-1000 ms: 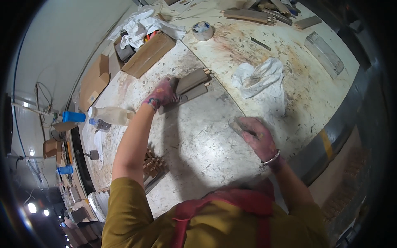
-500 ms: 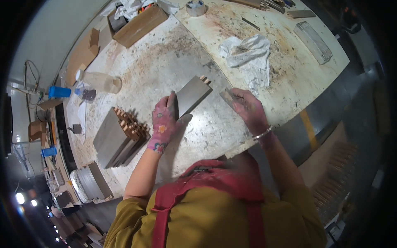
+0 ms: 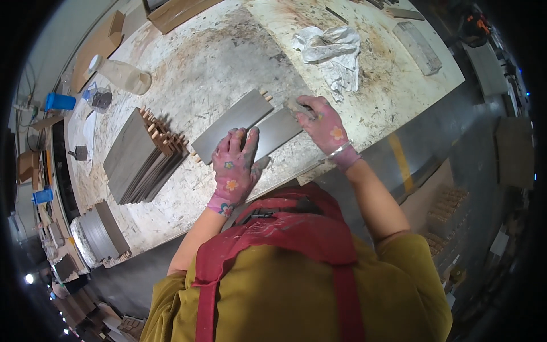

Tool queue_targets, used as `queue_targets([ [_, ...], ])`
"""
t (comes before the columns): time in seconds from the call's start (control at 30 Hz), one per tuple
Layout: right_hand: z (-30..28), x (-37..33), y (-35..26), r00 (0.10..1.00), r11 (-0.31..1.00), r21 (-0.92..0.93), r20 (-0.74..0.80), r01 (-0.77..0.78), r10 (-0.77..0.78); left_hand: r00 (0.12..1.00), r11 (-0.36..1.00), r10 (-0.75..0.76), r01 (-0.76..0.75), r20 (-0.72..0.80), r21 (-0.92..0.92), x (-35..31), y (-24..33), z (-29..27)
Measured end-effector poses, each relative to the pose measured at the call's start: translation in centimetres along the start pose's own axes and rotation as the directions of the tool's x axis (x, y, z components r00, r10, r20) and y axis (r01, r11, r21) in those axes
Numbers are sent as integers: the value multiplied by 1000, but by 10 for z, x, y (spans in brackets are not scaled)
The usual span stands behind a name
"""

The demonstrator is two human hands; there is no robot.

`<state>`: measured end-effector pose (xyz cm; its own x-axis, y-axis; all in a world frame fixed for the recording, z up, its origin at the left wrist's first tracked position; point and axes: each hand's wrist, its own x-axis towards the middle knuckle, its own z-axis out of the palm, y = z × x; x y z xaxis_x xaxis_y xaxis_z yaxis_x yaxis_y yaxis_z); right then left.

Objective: The person sands the surfaces and edges of wooden blocks with a sanding block and wipes them with a cloth.

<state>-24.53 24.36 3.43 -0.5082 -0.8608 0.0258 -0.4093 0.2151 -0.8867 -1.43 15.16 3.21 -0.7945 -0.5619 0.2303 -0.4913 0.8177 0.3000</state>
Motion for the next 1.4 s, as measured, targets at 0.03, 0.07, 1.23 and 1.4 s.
queue_targets([
  [0.03,2,1,-5,999,991,-126,-7,45,-46,1000,999,22,-22,-15,29,-1,-2,1],
  [0.07,7,5,-5,999,991,-129,-10,44,-46,1000,999,25,-25,-16,26,-1,-3,0],
  [1.23,17,8,-52,927,935,-133,232,330,-294,958,959,280,-282,-69,-30,1,23,46],
  [1.4,72,13,-107,573,753,-131,734,645,-364,992,878,-102,126,77,-461,-15,30,51],
])
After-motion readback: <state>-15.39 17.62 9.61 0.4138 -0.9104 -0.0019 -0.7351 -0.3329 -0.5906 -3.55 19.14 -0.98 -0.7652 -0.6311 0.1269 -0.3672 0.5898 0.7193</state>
